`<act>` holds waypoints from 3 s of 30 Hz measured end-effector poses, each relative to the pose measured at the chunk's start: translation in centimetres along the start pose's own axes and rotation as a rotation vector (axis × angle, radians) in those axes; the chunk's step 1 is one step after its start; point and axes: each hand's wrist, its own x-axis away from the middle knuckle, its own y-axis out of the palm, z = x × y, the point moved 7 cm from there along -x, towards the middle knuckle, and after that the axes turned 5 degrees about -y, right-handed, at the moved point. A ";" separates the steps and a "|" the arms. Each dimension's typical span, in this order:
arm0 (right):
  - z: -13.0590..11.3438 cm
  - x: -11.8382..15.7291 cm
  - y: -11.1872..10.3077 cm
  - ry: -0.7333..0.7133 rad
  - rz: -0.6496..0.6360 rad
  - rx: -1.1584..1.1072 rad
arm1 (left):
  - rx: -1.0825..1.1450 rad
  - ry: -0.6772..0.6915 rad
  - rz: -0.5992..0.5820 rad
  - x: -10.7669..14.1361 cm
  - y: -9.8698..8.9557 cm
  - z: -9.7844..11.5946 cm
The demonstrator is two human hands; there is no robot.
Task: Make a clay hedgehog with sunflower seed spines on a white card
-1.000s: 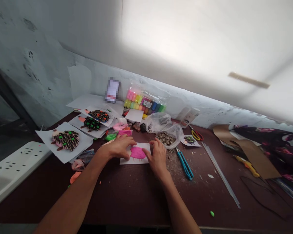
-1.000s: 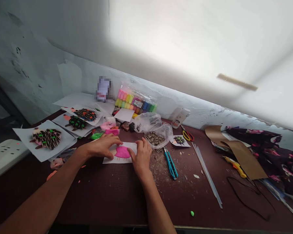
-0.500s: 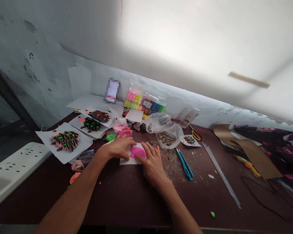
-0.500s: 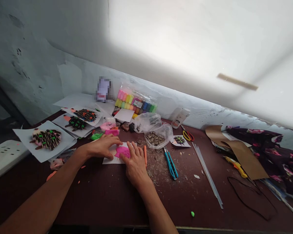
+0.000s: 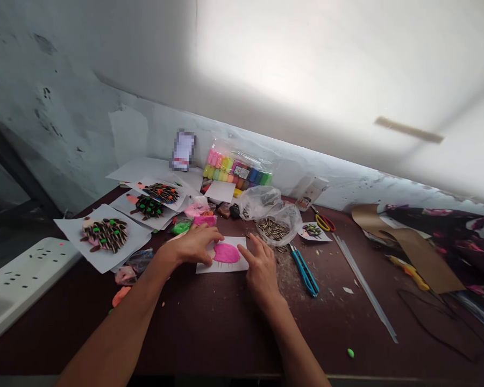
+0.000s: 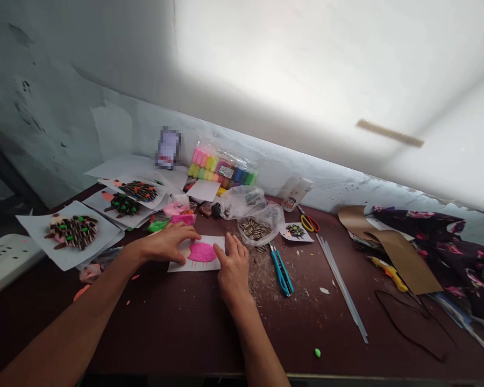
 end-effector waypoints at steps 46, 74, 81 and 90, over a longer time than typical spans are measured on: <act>-2.6 -3.3 0.6 -0.089 -0.184 -0.086 | 0.103 -0.058 0.597 0.1 -4.4 -1.4; 1.9 -3.9 0.1 0.285 0.261 -1.095 | 0.460 0.166 0.312 -0.4 -2.5 1.5; 1.6 -4.1 0.9 0.277 0.178 -1.264 | 0.564 0.172 0.251 -0.1 -2.4 2.0; 1.7 -4.1 0.7 0.308 0.144 -1.291 | 0.567 0.173 0.242 0.0 -2.4 2.1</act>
